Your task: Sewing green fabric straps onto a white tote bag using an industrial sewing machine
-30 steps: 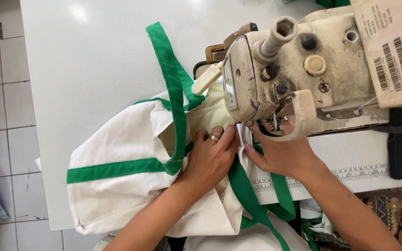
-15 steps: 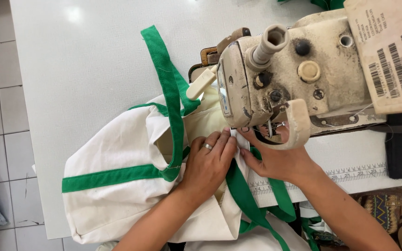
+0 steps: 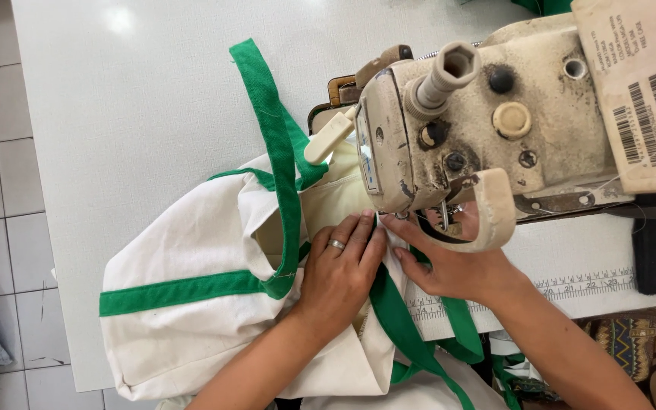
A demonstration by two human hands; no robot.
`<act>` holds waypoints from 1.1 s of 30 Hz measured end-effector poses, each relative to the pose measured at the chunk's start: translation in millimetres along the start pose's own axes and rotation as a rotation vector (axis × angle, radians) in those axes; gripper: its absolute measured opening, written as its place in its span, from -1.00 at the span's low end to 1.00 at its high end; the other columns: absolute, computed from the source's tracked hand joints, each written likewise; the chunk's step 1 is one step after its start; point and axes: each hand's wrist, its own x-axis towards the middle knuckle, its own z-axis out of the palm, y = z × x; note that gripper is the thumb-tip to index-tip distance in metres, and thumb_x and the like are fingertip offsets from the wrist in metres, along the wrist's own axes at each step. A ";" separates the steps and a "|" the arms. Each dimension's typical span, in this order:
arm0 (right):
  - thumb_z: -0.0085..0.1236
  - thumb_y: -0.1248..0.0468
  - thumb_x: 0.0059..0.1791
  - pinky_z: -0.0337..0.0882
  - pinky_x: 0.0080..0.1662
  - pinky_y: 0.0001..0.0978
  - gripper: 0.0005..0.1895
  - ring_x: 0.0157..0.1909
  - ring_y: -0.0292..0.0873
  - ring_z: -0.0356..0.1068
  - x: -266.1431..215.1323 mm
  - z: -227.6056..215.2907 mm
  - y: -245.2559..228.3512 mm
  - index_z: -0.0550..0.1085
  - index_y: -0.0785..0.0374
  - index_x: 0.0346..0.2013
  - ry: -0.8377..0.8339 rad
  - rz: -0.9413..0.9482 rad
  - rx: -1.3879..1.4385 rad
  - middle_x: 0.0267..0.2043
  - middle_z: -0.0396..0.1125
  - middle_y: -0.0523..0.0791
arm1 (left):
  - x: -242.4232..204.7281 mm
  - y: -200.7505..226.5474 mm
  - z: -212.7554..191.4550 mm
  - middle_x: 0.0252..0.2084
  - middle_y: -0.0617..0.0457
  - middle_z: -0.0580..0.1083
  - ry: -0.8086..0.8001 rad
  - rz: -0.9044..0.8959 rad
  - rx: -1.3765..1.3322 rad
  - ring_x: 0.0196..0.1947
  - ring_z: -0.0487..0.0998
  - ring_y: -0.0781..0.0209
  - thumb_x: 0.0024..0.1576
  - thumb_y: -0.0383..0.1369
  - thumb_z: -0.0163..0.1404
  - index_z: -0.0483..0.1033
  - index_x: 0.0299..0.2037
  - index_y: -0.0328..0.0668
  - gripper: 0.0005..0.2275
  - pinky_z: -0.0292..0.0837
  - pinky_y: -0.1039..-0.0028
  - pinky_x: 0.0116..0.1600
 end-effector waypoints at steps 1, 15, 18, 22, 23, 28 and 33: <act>0.03 0.04 -0.07 0.46 0.03 -0.17 -0.55 -0.15 -0.03 0.52 0.6 -2.6 0.2 0.53 -0.05 0.09 0.000 -0.003 0.012 -0.31 0.47 -0.10 | 0.5 1.0 -2.2 0.26 -0.12 0.42 0.017 -0.005 0.037 0.33 0.33 -0.01 0.37 -0.29 -0.18 0.32 0.24 -0.04 -0.74 0.19 0.14 0.32; 0.00 0.11 -0.02 0.35 0.26 -0.13 -0.65 -0.08 -0.05 0.51 13.4 -17.0 18.8 0.55 0.13 -0.02 -0.174 -0.057 0.139 -0.29 0.51 0.01 | 3.5 0.8 4.0 0.24 -0.22 0.47 0.075 -0.003 0.039 0.33 0.40 -0.06 0.35 -0.30 -0.15 0.38 0.13 -0.09 -0.79 0.26 0.13 0.34; 0.01 0.05 -0.03 0.37 0.24 -0.15 -0.63 -0.07 -0.06 0.51 9.1 -11.3 17.9 0.55 0.10 -0.03 -0.180 -0.025 0.142 -0.30 0.51 -0.02 | 3.4 0.5 4.1 0.23 -0.21 0.48 0.079 0.003 0.043 0.33 0.41 -0.06 0.36 -0.31 -0.17 0.38 0.15 -0.11 -0.77 0.26 0.14 0.36; 0.03 -0.04 -0.04 0.40 0.21 -0.17 -0.60 -0.06 -0.09 0.50 4.6 -5.0 15.9 0.55 0.06 -0.04 -0.192 0.020 0.146 -0.31 0.50 -0.07 | 3.5 1.3 4.2 0.27 -0.17 0.45 0.048 -0.023 0.045 0.37 0.36 -0.02 0.35 -0.30 -0.17 0.36 0.20 -0.09 -0.75 0.21 0.14 0.39; 0.03 -0.07 -0.04 0.40 0.20 -0.18 -0.59 -0.06 -0.09 0.50 3.3 -3.6 15.2 0.55 0.04 -0.04 -0.197 0.035 0.148 -0.32 0.50 -0.08 | 3.4 1.6 4.5 0.28 -0.14 0.45 0.043 -0.031 0.058 0.38 0.35 0.00 0.36 -0.29 -0.18 0.36 0.21 -0.07 -0.74 0.19 0.14 0.40; 0.08 -0.20 -0.10 0.45 0.09 -0.17 -0.57 -0.12 -0.13 0.49 11.7 -7.0 10.8 0.55 -0.03 -0.16 -0.171 0.062 0.122 -0.40 0.45 -0.19 | 0.6 -0.1 8.9 0.31 -0.12 0.43 0.035 -0.033 0.024 0.39 0.33 0.00 0.37 -0.29 -0.18 0.36 0.23 -0.06 -0.73 0.18 0.14 0.40; 0.19 -0.28 -0.16 0.52 -0.05 -0.22 -0.52 -0.23 -0.11 0.52 3.5 6.7 23.7 0.60 0.00 -0.30 0.012 0.081 0.079 -0.41 0.47 -0.23 | 3.2 -2.0 1.6 0.27 -0.08 0.43 0.052 -0.019 -0.001 0.34 0.36 -0.01 0.39 -0.32 -0.21 0.40 0.19 -0.08 -0.76 0.22 0.18 0.36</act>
